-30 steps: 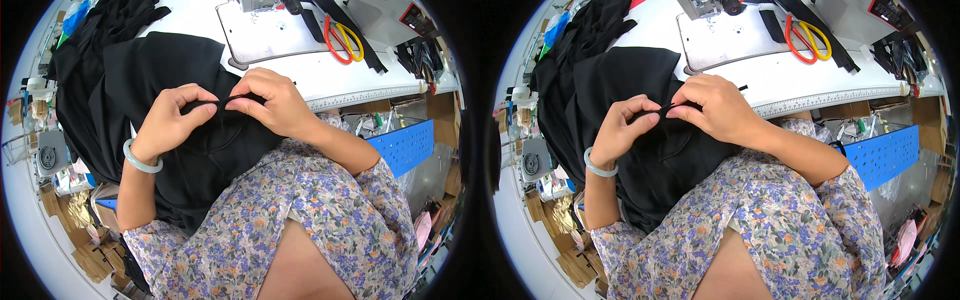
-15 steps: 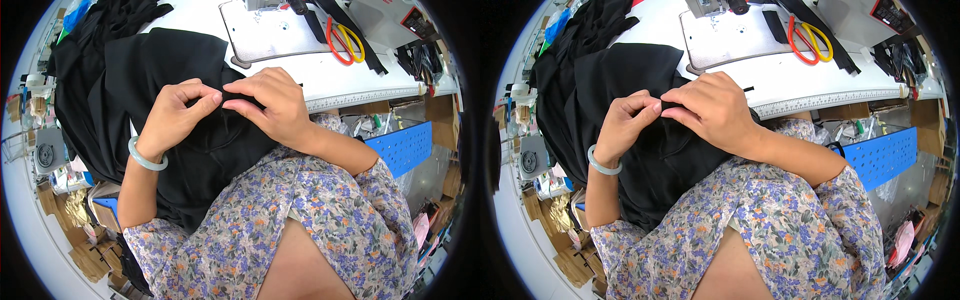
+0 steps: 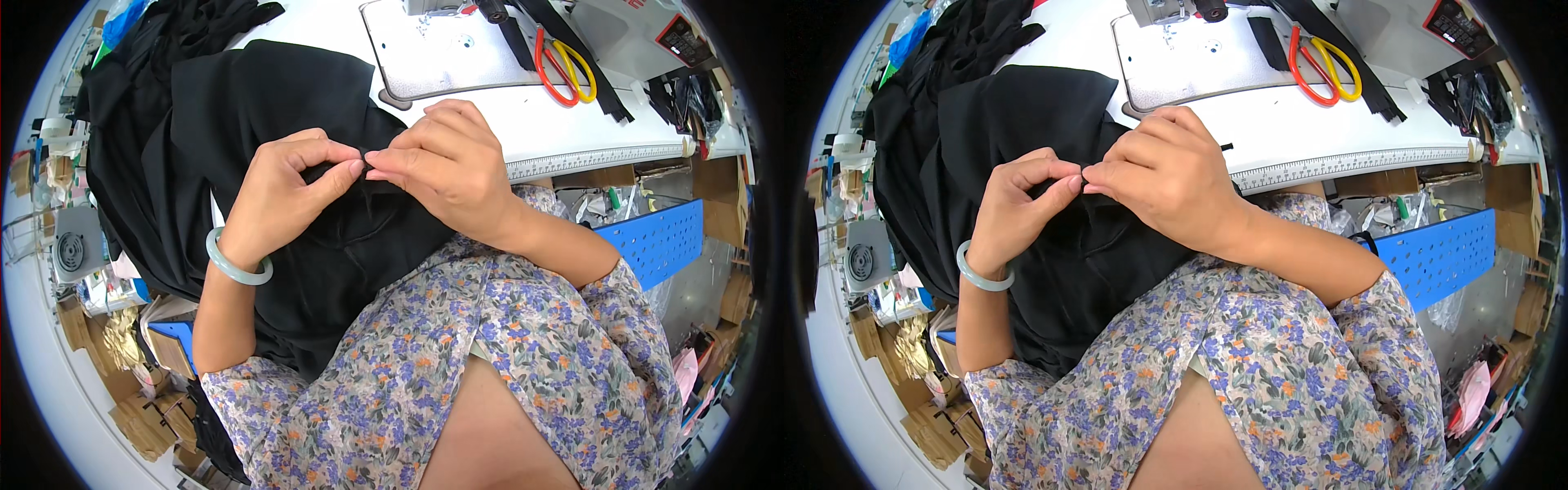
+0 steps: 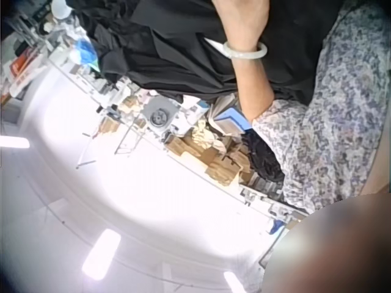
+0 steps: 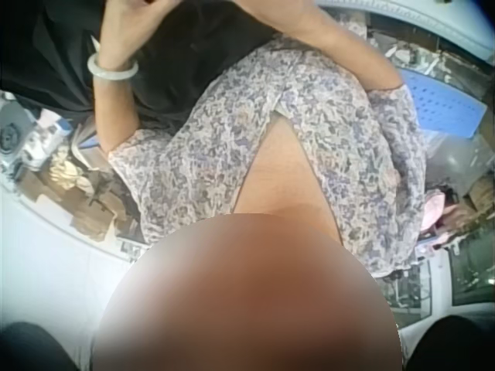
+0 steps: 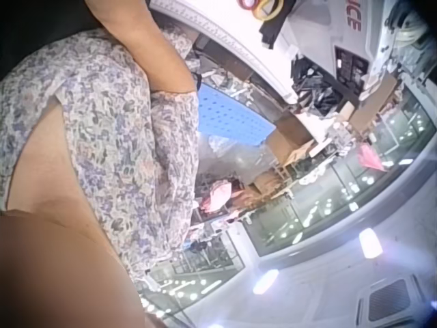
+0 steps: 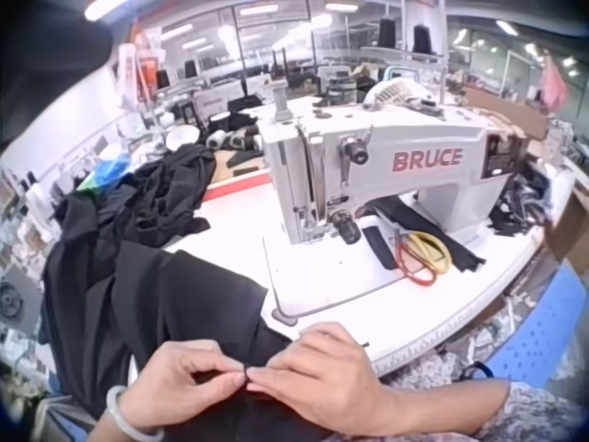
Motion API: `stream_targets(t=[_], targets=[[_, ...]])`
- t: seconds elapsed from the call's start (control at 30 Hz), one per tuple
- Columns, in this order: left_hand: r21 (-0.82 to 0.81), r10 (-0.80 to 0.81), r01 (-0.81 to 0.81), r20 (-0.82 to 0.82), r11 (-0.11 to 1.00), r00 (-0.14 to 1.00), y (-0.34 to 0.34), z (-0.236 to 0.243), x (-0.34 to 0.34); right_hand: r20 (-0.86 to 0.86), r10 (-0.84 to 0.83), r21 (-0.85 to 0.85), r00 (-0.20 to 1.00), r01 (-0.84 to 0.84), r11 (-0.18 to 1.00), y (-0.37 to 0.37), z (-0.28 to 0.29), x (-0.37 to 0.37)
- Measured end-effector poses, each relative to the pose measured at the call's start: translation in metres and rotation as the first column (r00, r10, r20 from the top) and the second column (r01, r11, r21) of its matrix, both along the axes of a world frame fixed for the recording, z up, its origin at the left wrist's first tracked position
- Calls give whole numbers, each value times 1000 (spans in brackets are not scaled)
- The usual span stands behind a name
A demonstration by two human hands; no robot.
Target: Sewing zippers onto black fabric pieces using an industrial sewing machine.
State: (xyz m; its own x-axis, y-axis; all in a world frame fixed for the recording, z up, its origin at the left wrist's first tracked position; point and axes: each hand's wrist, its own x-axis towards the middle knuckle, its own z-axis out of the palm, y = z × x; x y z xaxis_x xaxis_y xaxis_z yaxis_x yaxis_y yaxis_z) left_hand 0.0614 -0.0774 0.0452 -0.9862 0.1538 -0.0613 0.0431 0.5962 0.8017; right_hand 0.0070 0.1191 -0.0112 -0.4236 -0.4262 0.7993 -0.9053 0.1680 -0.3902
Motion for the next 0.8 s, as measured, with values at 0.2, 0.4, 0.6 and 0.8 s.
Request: stream_targets(t=[0.2, 0.4, 0.6, 0.8], targets=[[-226, -61, 22, -168, 974, 984, 2, -1, 1, 103, 126, 72, 987, -133, 988, 2, 6, 2], [-153, -128, 83, -318, 985, 939, 1, -9, 1, 596, 294, -18, 747, -354, 935, 7, 10, 4], [-50, 14, -14, -6, 999, 1000, 6, 0, 8, 620, 162, 70, 768, -259, 963, 7, 15, 6], [-119, -9, -14, -193, 993, 981, 9, -5, 10, 728, 294, -56, 619, -374, 926, 12, 15, 3]])
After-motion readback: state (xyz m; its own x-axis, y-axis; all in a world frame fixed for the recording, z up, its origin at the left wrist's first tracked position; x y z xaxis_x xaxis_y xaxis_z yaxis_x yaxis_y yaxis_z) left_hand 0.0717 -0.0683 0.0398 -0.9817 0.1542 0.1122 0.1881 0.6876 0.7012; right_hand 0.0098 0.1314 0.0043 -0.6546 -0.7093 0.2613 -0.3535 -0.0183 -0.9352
